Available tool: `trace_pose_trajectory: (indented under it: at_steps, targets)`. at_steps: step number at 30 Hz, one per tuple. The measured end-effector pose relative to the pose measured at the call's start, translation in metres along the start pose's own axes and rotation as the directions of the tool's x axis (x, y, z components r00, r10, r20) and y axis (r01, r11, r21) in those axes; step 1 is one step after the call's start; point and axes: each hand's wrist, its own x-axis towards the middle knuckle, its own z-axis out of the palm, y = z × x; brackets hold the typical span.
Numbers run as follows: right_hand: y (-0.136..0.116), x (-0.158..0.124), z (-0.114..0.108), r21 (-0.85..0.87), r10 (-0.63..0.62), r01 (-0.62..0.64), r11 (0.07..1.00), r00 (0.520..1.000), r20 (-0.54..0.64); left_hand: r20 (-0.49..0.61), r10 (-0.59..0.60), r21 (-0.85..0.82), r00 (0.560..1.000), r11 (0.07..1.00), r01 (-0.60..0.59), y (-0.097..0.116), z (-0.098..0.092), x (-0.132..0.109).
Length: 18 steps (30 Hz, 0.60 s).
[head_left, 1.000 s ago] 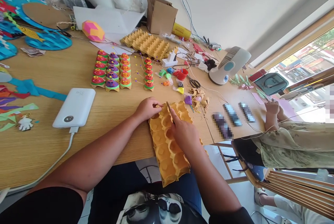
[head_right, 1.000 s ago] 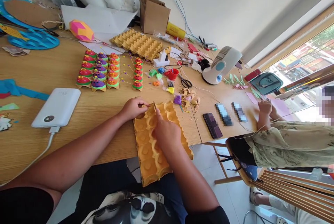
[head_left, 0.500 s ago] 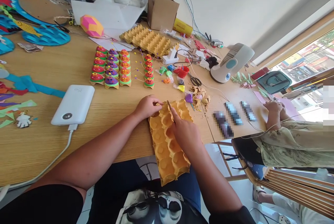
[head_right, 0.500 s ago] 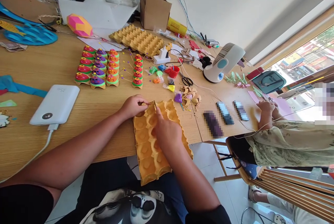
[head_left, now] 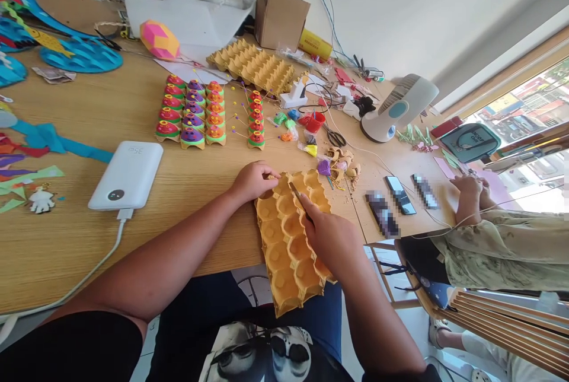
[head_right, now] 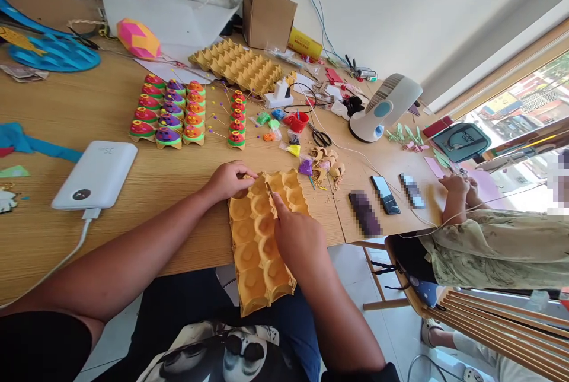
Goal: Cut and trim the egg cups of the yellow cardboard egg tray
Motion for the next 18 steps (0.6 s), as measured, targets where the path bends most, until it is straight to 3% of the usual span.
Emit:
trace_pose_trajectory:
  at_steps: [5,9,14,18]
  targets:
    - [0.014,0.012,0.004,0.204,0.050,-0.015,0.979,0.984,-0.170,0.010,-0.009,-0.017,1.000,1.000,0.009,-0.002,-0.001,0.000]
    - [0.018,0.055,0.012,0.370,-0.007,0.120,0.921,0.957,-0.291,0.017,-0.012,-0.027,1.000,1.000,0.013,-0.002,-0.001,0.000]
    - [0.016,0.117,0.011,0.464,-0.049,0.191,0.865,0.952,-0.301,0.017,-0.012,-0.026,1.000,1.000,0.012,0.000,-0.002,0.000]
    - [0.015,0.144,0.006,0.467,-0.081,0.211,0.859,0.956,-0.282,0.027,-0.009,-0.019,1.000,1.000,0.009,0.002,-0.003,0.000]
